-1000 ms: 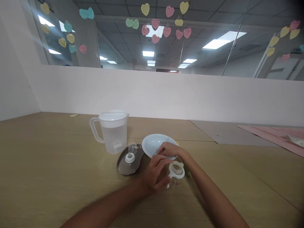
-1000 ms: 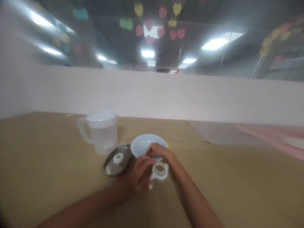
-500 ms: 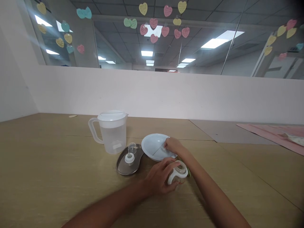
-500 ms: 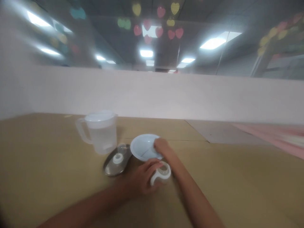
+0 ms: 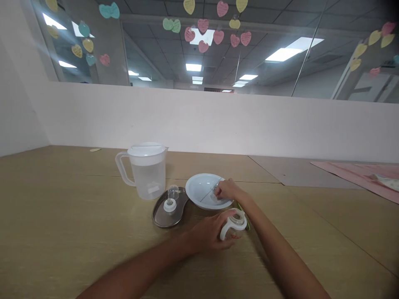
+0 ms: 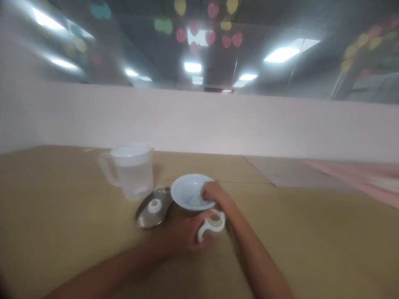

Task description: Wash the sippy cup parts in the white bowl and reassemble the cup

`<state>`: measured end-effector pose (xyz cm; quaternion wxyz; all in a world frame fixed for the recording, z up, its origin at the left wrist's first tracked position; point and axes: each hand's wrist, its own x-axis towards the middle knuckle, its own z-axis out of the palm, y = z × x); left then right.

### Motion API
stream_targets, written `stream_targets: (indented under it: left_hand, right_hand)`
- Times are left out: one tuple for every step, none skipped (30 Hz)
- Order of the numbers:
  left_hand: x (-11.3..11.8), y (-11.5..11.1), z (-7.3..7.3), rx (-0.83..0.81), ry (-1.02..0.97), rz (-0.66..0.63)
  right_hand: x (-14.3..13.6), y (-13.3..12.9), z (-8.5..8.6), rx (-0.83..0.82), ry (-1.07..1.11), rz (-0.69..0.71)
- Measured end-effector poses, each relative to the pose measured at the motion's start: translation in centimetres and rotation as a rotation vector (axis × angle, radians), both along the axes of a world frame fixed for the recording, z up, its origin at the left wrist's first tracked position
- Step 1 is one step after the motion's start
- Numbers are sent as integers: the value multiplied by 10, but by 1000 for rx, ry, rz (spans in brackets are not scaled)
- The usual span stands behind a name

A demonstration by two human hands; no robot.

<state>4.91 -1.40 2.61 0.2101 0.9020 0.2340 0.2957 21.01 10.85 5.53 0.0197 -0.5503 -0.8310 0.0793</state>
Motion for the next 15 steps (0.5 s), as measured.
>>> stream_targets:
  left_hand:
    - [0,-1,1,-3,3,11]
    - [0,-2,2,-5,4,23]
    - [-1,-2,2,-11,11,32]
    - [-1,-2,3,-20,21,36]
    - [-1,-2,3,-26,29,35]
    - [-1,-1,3,-30,33,28]
    - [-1,0,3,-35,35,23]
    - [-1,0,3,-41,33,17]
    - [-1,1,4,-52,31,13]
    - [-2,1,4,-66,24,9]
    - [-2,1,5,-83,15,3]
    - [-2,1,7,-97,1,-7]
    - [-2,0,8,-103,-22,-25]
    - [-2,0,10,-105,-49,-44]
    - [-3,-1,11,-103,-78,-60]
  right_hand:
    - [2,-1,3,-30,23,23]
    - [6,-3,7,-58,61,44]
    - [10,-5,13,-81,125,59]
    - [15,-7,19,-97,213,68]
    - [19,-9,25,-111,354,68]
    - [24,-12,33,-119,509,65]
    - [29,-16,41,-129,652,59]
    - [33,-21,49,-132,775,52]
    - [37,-26,57,-138,874,50]
    - [40,-33,66,-137,952,48]
    - [42,-41,74,-127,1002,50]
    - [44,-49,82,-114,1017,63]
    - [45,-57,90,-95,1008,79]
    - [46,-65,96,-80,989,96]
    - [46,-73,102,-77,960,116]
